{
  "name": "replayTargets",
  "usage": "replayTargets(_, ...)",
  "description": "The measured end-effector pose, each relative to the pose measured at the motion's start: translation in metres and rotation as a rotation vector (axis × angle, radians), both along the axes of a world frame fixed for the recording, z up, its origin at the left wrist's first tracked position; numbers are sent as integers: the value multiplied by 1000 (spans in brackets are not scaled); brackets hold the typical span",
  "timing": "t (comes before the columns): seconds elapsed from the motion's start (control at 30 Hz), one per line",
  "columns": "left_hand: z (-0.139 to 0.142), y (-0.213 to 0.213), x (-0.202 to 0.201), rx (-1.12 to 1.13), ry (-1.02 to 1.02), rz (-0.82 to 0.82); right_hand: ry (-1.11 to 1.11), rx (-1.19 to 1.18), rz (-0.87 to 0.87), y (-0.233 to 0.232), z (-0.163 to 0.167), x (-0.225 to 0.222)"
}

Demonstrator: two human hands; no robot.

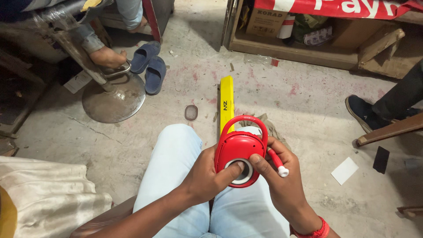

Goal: The person holds a red portable speaker and uses a small screwdriver to pry and adjust the front grille and internal components. They repeatedly probe the speaker cone area and rotate the device to access different sides.

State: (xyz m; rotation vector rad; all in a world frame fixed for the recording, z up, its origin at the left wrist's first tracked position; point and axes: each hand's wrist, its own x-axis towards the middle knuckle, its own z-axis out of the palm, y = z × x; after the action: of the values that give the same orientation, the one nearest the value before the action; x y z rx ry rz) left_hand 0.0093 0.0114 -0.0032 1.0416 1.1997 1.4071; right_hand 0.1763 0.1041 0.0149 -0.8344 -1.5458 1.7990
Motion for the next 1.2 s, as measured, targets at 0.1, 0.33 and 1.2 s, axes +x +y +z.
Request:
replayTargets(0.1,3,-3,-3,55,-78,-33,24,13,42,0,1,2)
replayTargets(0.33,6,-3,-6,93,188,91,45,122,132,-2,-7,6)
replayTargets(1.2,-7,-10,-8,476,568,114,123,428,218,-8,2,18)
